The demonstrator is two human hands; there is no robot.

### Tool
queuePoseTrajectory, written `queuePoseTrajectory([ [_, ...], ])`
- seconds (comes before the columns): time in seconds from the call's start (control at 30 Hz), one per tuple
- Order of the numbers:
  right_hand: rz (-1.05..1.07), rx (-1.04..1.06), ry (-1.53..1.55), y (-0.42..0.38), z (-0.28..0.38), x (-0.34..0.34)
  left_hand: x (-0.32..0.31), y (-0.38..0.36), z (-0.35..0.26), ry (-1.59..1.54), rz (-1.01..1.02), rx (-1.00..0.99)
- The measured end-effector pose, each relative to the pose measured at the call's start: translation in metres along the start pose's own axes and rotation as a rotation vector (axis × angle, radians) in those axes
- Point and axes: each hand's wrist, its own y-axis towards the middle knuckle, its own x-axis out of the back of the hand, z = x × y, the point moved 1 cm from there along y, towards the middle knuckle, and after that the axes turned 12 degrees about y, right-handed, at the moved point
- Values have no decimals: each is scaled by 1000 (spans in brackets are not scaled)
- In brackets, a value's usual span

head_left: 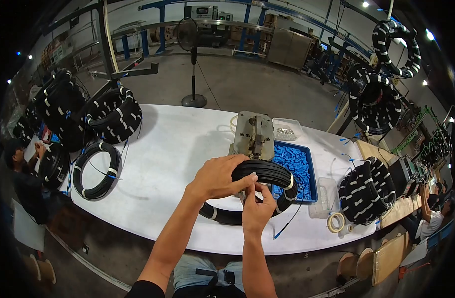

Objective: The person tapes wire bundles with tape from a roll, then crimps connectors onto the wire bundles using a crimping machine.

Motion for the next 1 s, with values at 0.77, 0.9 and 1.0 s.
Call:
queuePoseTrajectory([
  [0.77, 170, 109, 237, 6, -74, 10, -2, -8, 10, -173, -131, -179],
  [0.9, 281, 113, 334, 9, -60, 19, 10, -11, 3, -243, 54, -112],
  [1.0, 332, 32, 345, 10, -70, 28, 12, -10, 0, -260, 126, -121],
])
